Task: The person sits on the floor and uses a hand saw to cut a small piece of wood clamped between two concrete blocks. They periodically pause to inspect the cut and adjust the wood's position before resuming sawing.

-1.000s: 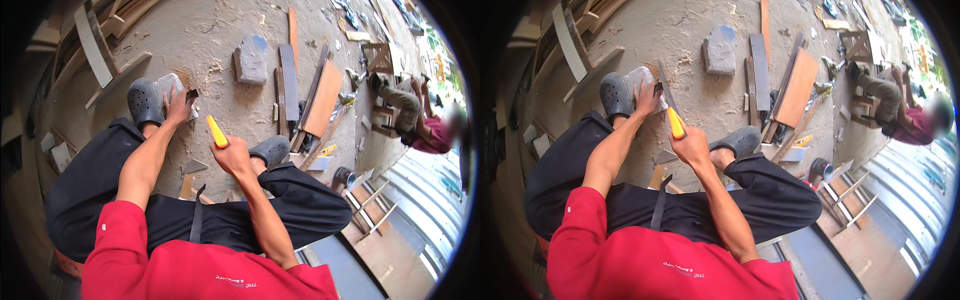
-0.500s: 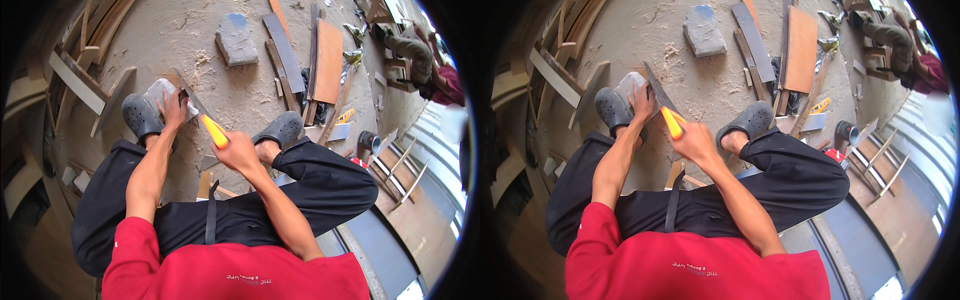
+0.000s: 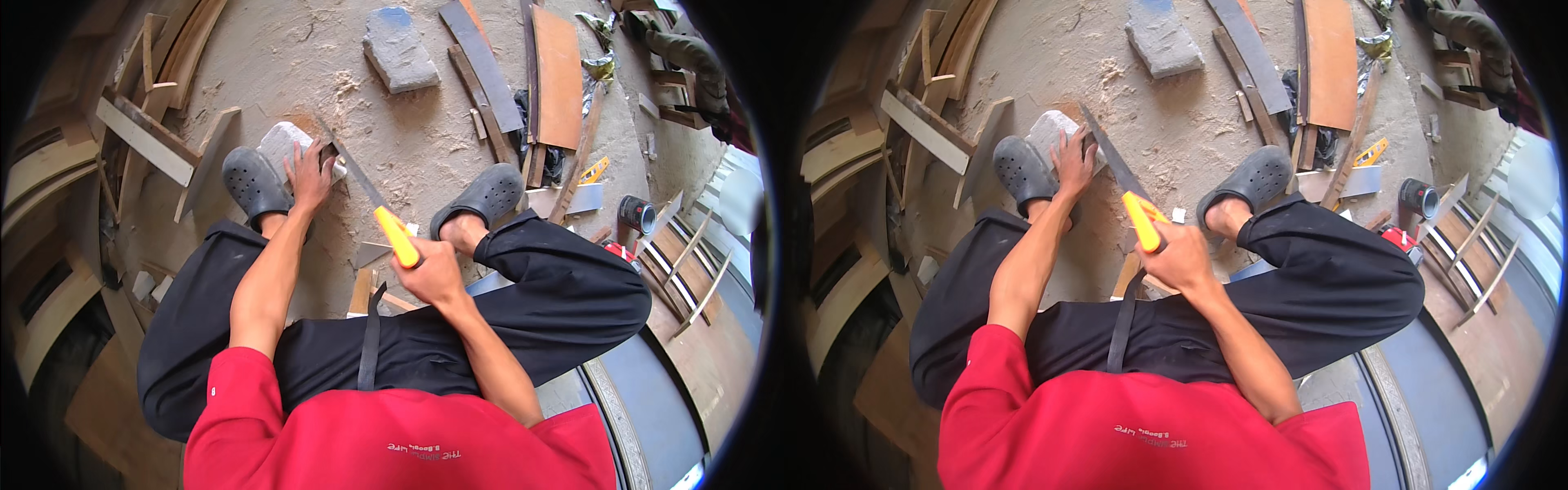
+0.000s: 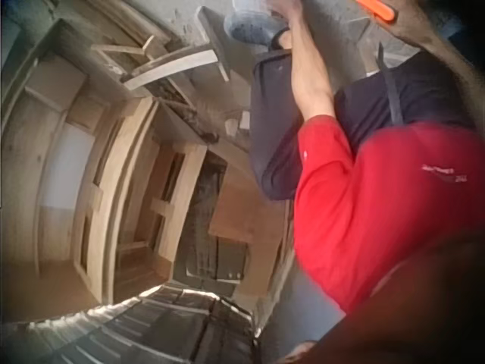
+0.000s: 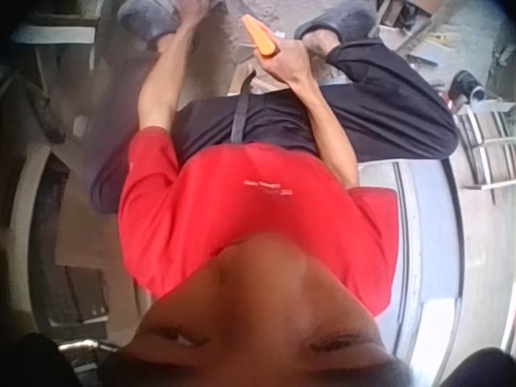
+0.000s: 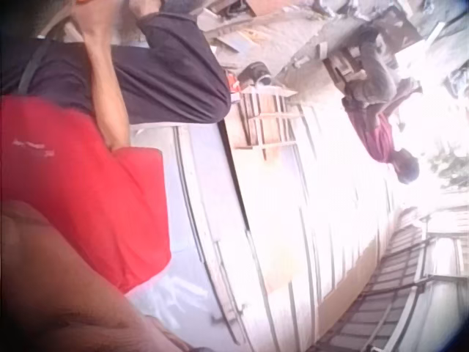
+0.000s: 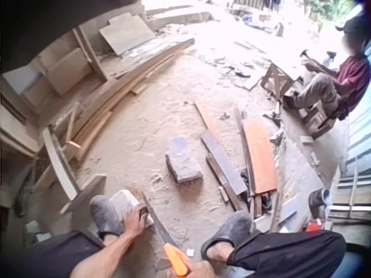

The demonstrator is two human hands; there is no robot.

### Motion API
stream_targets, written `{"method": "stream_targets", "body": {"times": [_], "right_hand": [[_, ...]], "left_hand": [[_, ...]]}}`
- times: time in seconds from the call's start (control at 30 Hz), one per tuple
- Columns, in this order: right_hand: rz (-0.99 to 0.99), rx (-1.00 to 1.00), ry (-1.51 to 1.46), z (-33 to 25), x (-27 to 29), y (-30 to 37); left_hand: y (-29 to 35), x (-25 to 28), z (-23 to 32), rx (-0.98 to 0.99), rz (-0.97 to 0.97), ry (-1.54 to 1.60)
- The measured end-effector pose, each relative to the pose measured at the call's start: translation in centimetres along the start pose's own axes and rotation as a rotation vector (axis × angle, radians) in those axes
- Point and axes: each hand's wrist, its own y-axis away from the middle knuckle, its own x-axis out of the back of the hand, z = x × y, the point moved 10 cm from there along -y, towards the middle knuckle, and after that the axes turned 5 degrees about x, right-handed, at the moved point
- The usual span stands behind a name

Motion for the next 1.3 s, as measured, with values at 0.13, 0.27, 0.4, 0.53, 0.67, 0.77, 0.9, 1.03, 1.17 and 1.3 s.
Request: {"method": "stream_targets", "body": {"times": [0.13,0.27,0.4,0.53,0.67,0.77,0.9,1.03,1.17,1.3], "right_hand": [[0.118,0.05,0.011,-0.6,3.8,0.2],[0.232,-0.001,0.021,-1.0,8.1,1.5],[0.262,-0.044,0.026,-1.0,10.6,2.5],[0.278,-0.054,0.005,-0.4,10.6,2.9],[0.284,-0.034,-0.012,-0.1,9.8,2.5],[0.264,0.033,-0.047,-0.5,9.0,2.0],[0.178,0.1,0.029,-1.4,6.9,1.1],[0.092,0.092,0.016,-1.0,3.0,0.2],[0.016,0.092,0.032,-2.4,1.3,-0.4],[0.0,0.081,0.042,-1.8,0.5,-1.5]], "left_hand": [[-1.6,0.2,-1.7,0.1,0.006,0.019],[-2.9,1.6,0.3,0.038,-0.037,-0.028],[-3.7,1.9,3.2,0.094,-0.109,-0.162],[-1.7,0.4,7.0,-0.012,-0.031,-0.602],[1.5,-3.2,11.5,-0.205,-0.327,-0.657],[2.5,-2.5,12.8,-0.315,-0.294,-0.338],[-0.5,1.6,7.3,0.076,0.031,-0.168],[-1.9,-0.4,0.4,0.214,-0.059,-0.01],[-2.7,-1.5,-2.0,0.255,-0.049,0.076],[-3.3,-1.2,-1.6,0.353,-0.082,0.069]]}}
